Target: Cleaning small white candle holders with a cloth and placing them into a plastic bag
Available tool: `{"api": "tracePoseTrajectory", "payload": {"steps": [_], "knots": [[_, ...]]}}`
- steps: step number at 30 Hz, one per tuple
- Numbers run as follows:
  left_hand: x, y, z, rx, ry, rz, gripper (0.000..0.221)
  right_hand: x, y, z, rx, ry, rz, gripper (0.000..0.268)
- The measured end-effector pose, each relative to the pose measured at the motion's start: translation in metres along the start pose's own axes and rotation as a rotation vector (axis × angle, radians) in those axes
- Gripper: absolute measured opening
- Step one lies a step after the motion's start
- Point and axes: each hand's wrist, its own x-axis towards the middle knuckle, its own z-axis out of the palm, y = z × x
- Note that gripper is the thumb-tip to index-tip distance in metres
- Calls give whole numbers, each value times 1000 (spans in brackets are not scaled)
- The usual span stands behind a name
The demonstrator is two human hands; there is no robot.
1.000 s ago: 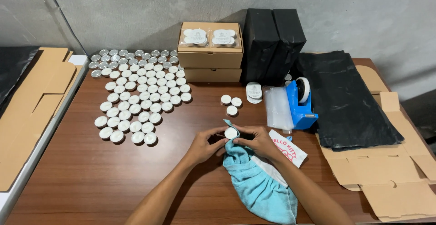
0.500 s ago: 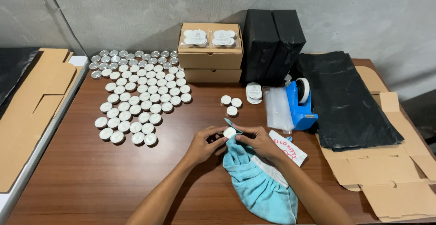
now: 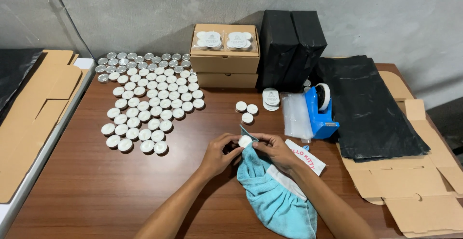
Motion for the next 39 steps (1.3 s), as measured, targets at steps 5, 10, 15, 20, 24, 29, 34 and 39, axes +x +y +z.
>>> {"api": "tracePoseTrajectory", "payload": {"steps": [5,10,15,20,24,29,34,39], "knots": [[-2,-4,6,125,12,24,32,8,19,-11,53,-28,14,45],[-2,2,5,156,25,46,30,5,16,-6,57,21,11,43],[-2,2,6,176,29,47,32,10,26,-13,73,21,46,45],[-1,3,3,156,24,57,30,5,14,-4,73,27,13,42],[-1,3,4,127,32,58,30,13,29,-14,64,32,-19,41],[0,3,4,159,8,61,29,7,22,-10,106,-3,12,43],[-2,-1,3,150,15,60,30,-2,11,2,47,21,-29,37],[-1,-1,4,162,9,72,30,-1,12,0,77,14,-11,39]]}}
